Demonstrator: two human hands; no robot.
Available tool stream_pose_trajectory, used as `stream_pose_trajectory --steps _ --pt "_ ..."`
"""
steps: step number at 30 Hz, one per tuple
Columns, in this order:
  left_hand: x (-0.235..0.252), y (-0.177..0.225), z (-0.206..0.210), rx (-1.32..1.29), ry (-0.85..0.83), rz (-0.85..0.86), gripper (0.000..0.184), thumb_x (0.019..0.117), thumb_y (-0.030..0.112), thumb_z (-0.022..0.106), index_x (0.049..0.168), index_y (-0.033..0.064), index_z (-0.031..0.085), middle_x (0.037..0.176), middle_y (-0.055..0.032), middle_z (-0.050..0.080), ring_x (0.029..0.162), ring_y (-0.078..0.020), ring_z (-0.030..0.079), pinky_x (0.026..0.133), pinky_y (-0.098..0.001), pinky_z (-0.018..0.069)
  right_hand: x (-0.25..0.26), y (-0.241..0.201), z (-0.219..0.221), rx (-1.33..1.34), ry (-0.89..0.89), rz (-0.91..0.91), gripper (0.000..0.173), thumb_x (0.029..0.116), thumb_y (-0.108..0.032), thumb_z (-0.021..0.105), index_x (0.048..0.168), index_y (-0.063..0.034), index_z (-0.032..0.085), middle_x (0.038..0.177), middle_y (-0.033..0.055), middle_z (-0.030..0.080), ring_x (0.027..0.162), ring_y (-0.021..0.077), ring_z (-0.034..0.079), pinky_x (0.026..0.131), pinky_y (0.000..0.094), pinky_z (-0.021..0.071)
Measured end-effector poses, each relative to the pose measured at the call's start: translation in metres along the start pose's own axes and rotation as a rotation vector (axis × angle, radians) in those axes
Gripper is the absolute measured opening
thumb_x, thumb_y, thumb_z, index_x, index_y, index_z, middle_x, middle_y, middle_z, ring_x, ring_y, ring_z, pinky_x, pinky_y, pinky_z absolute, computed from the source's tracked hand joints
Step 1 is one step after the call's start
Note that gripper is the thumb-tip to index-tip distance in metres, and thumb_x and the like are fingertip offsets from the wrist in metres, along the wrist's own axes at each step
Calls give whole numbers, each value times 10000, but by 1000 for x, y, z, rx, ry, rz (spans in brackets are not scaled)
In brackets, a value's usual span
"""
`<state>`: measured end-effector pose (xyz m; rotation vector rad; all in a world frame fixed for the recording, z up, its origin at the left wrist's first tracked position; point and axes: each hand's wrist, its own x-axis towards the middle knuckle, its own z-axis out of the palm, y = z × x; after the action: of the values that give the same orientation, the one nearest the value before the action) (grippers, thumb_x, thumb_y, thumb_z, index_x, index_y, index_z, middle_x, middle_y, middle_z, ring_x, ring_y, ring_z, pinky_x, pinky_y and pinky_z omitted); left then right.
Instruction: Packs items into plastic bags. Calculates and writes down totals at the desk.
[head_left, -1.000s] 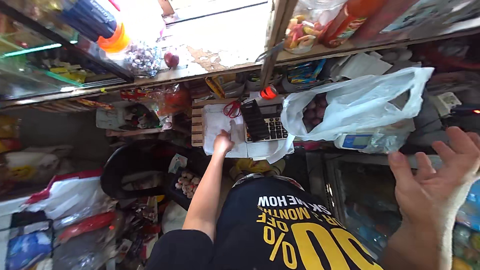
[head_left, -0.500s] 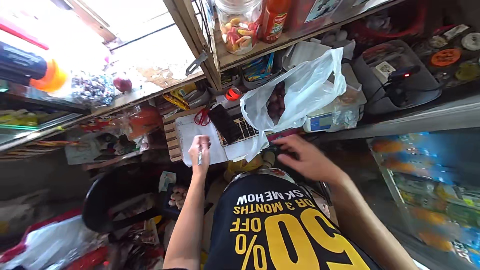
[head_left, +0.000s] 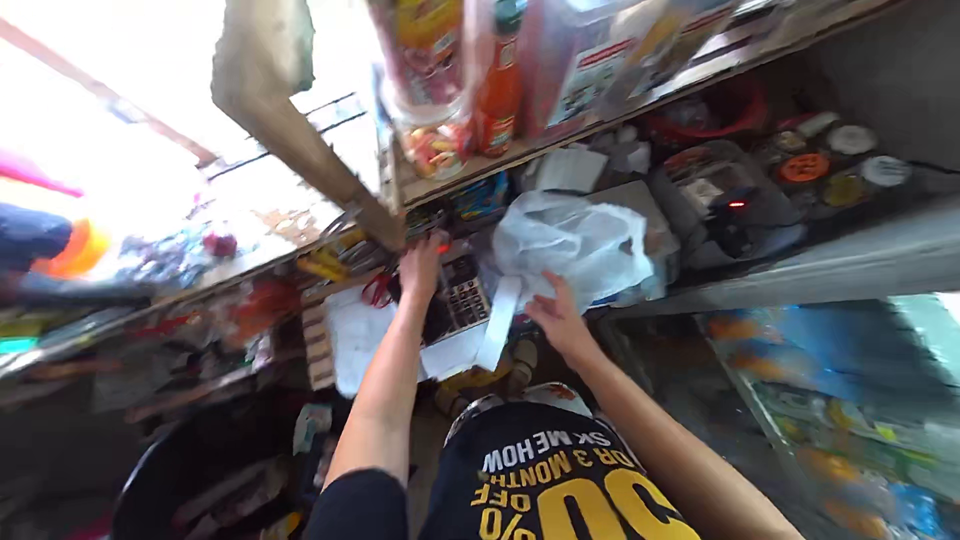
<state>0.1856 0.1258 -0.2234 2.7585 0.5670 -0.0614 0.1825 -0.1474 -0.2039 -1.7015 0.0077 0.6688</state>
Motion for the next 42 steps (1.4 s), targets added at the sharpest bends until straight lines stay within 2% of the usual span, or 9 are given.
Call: stream_pose_trajectory --steps 5,10,14,19,24,27,32,38,42 --pt "11 -7 37 166 75 -143 401 952 23 615 1347 -35 585 1260 -354 614 1200 -547 581 1012 -699 433 0 6 -25 -31 -91 9 731 939 -147 692 1574 -43 345 1652 281 179 1272 328 592 954 400 577" --pt "25 -5 50 162 69 -293 416 1043 169 538 1422 -3 543 1289 -318 629 1267 -479 577 1127 -612 375 6 -1 -36 -82 -198 -14 674 956 -161 674 1559 -67 388 1662 265 159 1289 336 578 984 412 558" --pt "30 14 40 145 -16 -395 451 1012 145 576 1440 8 531 1315 -283 634 1300 -443 568 1137 -593 375 11 -1 -42 -147 -334 -97 568 972 -153 648 1497 -28 471 1564 260 369 1210 310 622 968 404 560" --pt "20 27 27 -58 49 -493 428 964 178 661 1331 -34 606 1211 -319 660 1193 -516 601 1039 -694 419 11 -8 -43 -228 -582 -201 436 999 -195 616 1398 -25 571 1384 153 600 1134 188 666 979 351 562" --pt "10 25 24 -176 249 -426 364 911 108 704 1255 2 652 1171 -290 678 1125 -500 635 996 -674 469 15 -19 -30 -234 -718 -188 438 995 -241 604 1387 -46 580 1372 99 620 1139 164 669 972 333 574" --pt "10 11 39 -180 198 -398 418 956 24 620 1373 25 592 1302 -289 629 1194 -486 611 1028 -637 469 18 -24 -14 -254 -746 -204 429 987 -230 598 1367 -31 586 1355 105 629 1119 167 676 952 329 581" --pt "21 -3 56 -152 51 -399 501 941 79 660 1428 35 549 1308 -267 625 1277 -437 563 1146 -581 369 15 -31 4 -278 -790 -232 427 990 -234 598 1366 -32 589 1358 99 632 1136 164 674 946 322 587" --pt "31 -9 57 -168 44 -467 371 972 85 627 1343 78 638 1231 -187 693 1216 -359 618 1198 -555 284 7 -26 -2 -285 -749 -266 429 998 -237 590 1363 -12 583 1351 107 640 1116 161 684 949 314 584" --pt "29 -8 57 -162 76 -457 363 970 68 625 1331 95 648 1227 -192 691 1221 -366 612 1183 -562 303 3 -22 -16 -296 -692 -274 425 996 -237 582 1356 -12 588 1330 109 650 1136 164 677 966 316 578"
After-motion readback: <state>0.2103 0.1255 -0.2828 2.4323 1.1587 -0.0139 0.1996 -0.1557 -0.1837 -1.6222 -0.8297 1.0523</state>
